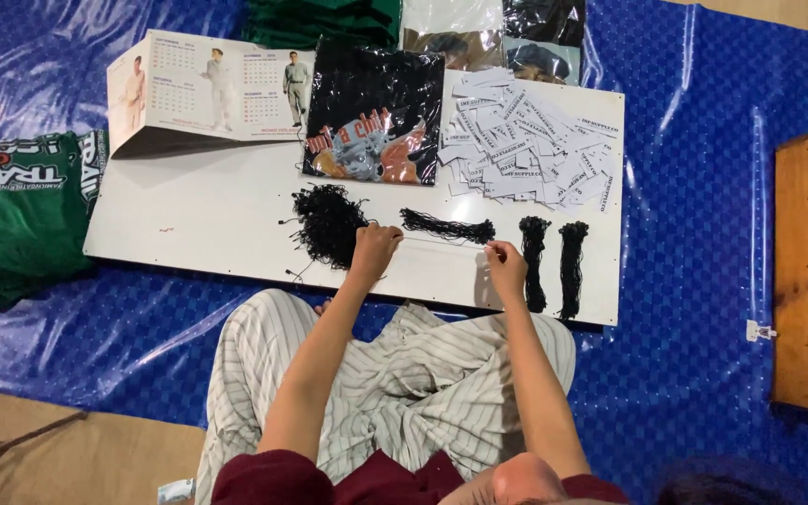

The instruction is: The person untangles a pile of black clothing tags and arranges them in neat rows on a white board.

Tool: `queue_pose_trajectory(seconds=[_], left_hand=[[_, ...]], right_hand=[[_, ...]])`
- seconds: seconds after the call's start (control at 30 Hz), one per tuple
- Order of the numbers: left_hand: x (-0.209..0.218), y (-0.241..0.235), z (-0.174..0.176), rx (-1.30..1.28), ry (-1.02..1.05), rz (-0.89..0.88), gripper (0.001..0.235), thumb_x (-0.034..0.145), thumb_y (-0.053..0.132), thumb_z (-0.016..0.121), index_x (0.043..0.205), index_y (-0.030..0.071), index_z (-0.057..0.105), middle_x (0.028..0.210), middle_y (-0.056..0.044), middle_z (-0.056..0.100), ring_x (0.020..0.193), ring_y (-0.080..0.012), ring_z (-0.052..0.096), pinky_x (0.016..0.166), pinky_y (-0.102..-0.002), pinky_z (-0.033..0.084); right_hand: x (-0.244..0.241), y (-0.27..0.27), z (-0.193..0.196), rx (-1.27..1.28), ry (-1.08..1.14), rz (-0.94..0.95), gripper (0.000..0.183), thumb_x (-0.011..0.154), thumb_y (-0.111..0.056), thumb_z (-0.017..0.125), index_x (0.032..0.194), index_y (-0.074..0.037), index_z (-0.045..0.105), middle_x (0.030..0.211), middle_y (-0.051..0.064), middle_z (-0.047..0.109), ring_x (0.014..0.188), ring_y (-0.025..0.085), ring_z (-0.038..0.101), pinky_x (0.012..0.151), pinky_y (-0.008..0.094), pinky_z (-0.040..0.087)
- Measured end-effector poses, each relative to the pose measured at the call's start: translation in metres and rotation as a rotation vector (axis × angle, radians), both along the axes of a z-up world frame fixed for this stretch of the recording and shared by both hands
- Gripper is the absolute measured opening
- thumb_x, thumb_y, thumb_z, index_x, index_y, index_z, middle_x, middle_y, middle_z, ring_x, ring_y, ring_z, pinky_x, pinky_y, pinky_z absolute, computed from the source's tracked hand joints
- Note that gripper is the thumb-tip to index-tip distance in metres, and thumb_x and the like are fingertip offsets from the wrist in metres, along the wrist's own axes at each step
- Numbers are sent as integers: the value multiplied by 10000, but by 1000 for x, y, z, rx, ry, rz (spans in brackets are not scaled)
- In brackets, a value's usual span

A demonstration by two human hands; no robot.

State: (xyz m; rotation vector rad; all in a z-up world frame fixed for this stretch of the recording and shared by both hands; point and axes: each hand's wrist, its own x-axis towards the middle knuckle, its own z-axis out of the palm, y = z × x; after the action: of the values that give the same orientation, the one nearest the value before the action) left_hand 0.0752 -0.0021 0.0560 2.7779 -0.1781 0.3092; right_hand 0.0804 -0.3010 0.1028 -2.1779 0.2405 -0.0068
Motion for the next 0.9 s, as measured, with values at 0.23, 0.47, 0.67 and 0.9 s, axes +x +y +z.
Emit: queue_pose_trajectory(seconds=[0.23, 0.47, 0.67, 0.9], left_hand=[[33, -9, -10, -28, 2, 124, 224, 871, 388, 781, 957, 250, 627, 715, 108, 676, 811, -162, 641, 823, -354, 473], [42, -16, -17, 17, -129, 125, 222, 833, 396, 789, 895, 233, 651, 694, 40, 638, 876, -188, 598, 757, -340, 492], [49, -22, -28, 20, -142, 152, 214, 892, 423, 729, 916, 233, 634, 758, 27, 641, 875, -187, 575, 739, -330, 488], [36, -32, -15, 22, -14, 181, 194, 1029, 385, 603, 1118, 220, 649, 1057, -56, 692, 1053, -244, 594, 826, -364, 499]], right_hand=[[40, -10, -54, -9, 132, -164, 207, 827, -263, 816, 1011, -173, 789, 860, 23, 750, 827, 209, 708, 757, 359, 552], [43, 4, -47, -26, 137, -263, 204, 806, -227, 820, 985, -136, 786, 828, 42, 733, 830, 236, 706, 747, 375, 551], [43, 13, -43, -32, 130, -304, 195, 823, -223, 797, 989, -124, 769, 840, 51, 730, 851, 246, 712, 777, 388, 561], [18, 26, -15, -53, 16, -194, 140, 915, -143, 655, 1042, -121, 710, 955, 127, 687, 947, 331, 681, 862, 436, 542]])
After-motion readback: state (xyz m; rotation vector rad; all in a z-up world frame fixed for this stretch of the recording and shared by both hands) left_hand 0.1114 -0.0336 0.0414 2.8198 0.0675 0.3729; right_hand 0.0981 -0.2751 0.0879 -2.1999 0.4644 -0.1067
